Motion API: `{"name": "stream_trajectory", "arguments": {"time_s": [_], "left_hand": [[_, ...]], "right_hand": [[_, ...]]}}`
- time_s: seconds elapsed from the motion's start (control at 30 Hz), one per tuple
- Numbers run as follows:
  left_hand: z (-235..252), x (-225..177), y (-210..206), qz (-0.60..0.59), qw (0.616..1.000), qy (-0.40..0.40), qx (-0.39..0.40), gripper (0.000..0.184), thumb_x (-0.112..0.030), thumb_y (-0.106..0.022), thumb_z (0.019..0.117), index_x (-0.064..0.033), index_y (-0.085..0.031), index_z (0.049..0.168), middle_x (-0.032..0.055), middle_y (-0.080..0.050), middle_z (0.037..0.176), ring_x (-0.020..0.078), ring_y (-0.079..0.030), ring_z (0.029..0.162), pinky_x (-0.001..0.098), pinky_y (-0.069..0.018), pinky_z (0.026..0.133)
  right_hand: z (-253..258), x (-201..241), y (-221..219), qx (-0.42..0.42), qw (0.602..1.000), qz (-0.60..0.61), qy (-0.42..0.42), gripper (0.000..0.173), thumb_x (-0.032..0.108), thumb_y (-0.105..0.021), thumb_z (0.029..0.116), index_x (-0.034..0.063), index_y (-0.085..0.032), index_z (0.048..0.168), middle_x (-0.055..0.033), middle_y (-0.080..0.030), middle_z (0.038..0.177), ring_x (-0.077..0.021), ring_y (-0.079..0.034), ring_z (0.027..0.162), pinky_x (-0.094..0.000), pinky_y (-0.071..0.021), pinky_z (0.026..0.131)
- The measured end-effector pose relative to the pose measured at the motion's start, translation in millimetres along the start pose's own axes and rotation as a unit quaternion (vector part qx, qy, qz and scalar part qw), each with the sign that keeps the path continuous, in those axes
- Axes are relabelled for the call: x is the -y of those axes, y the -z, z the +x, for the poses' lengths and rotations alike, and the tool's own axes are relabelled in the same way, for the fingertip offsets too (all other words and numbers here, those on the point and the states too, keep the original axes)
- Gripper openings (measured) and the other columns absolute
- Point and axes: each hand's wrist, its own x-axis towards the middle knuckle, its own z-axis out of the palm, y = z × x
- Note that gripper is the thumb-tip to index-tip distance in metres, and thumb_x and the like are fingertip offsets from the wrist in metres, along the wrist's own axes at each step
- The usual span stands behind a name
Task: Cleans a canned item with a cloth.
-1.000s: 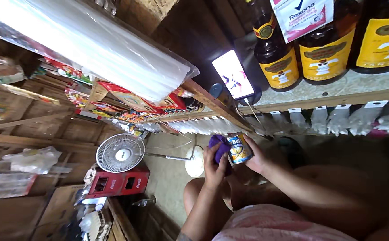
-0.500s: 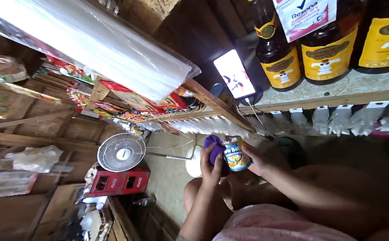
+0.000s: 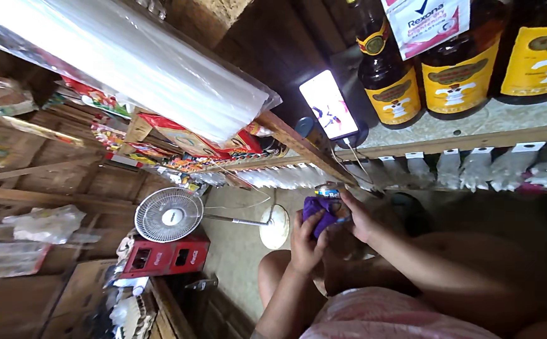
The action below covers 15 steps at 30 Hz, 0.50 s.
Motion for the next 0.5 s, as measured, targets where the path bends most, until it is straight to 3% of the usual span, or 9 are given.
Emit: {"name": "stream_trajectory", "arguments": {"time_s": [0.1, 0.17, 0.3, 0.33, 0.43, 0.5], "left_hand": [[6, 7, 6, -0.036, 0.998, 0.03, -0.031, 0.041, -0.035, -0.064, 0.097, -0.0074, -0.066, 0.127, 0.0151, -0.063, 0.117, 0.014, -0.061, 0.109, 0.0308, -0.0526, 0.095], [6, 9, 7, -0.062, 0.996, 0.041, -0.05, 0.042, -0.034, -0.064, 0.0976, -0.0058, -0.064, 0.128, 0.0125, -0.064, 0.118, 0.0126, -0.06, 0.11, 0.0307, -0.0512, 0.097], [1, 4, 1, -0.055, 0.997, 0.022, -0.055, 0.038, -0.036, -0.064, 0.0979, -0.0134, -0.064, 0.129, 0.0093, -0.062, 0.119, 0.0105, -0.059, 0.11, 0.029, -0.0508, 0.097], [0, 1, -1, -0.042, 0.998, 0.011, -0.049, 0.037, -0.037, -0.064, 0.098, -0.0158, -0.065, 0.128, 0.009, -0.061, 0.119, 0.0101, -0.059, 0.11, 0.0283, -0.051, 0.097], [-3, -7, -6, -0.008, 0.999, -0.021, -0.024, 0.034, -0.038, -0.064, 0.0969, -0.0182, -0.067, 0.124, 0.0115, -0.059, 0.121, 0.0111, -0.06, 0.11, 0.0273, -0.0522, 0.094], [-3, -8, -7, -0.004, 1.0, -0.028, -0.014, 0.033, -0.037, -0.064, 0.0971, -0.0182, -0.067, 0.124, 0.0123, -0.058, 0.122, 0.0108, -0.06, 0.111, 0.0264, -0.0526, 0.094]], "right_hand": [[-5, -1, -4, 0.022, 0.999, 0.0, -0.028, 0.086, 0.06, -0.069, 0.0832, 0.01, -0.038, 0.146, -0.0042, -0.064, 0.121, -0.0135, -0.066, 0.108, -0.0334, -0.0583, 0.09], [-7, -2, -5, 0.033, 0.999, -0.003, -0.041, 0.08, 0.056, -0.064, 0.0876, 0.0085, -0.038, 0.146, -0.0047, -0.064, 0.12, -0.0135, -0.066, 0.107, -0.0336, -0.0576, 0.091], [-5, 0, -3, 0.035, 0.998, 0.006, -0.053, 0.078, 0.058, -0.063, 0.0861, 0.0101, -0.041, 0.144, -0.0035, -0.066, 0.118, -0.0132, -0.067, 0.105, -0.0335, -0.0585, 0.089], [-5, 1, -2, 0.033, 0.998, 0.01, -0.051, 0.073, 0.057, -0.059, 0.0892, 0.011, -0.043, 0.143, -0.0026, -0.066, 0.117, -0.0121, -0.067, 0.105, -0.0324, -0.0584, 0.089], [-6, 5, -4, 0.012, 0.999, 0.027, -0.031, 0.047, 0.043, -0.032, 0.1062, 0.0107, -0.05, 0.136, -0.0014, -0.068, 0.111, -0.0093, -0.067, 0.101, -0.0282, -0.0579, 0.087], [-5, 6, -5, 0.001, 0.999, 0.028, -0.021, 0.045, 0.038, -0.029, 0.1071, 0.0108, -0.048, 0.137, -0.0014, -0.067, 0.111, -0.0091, -0.067, 0.101, -0.0277, -0.0575, 0.087]]}}
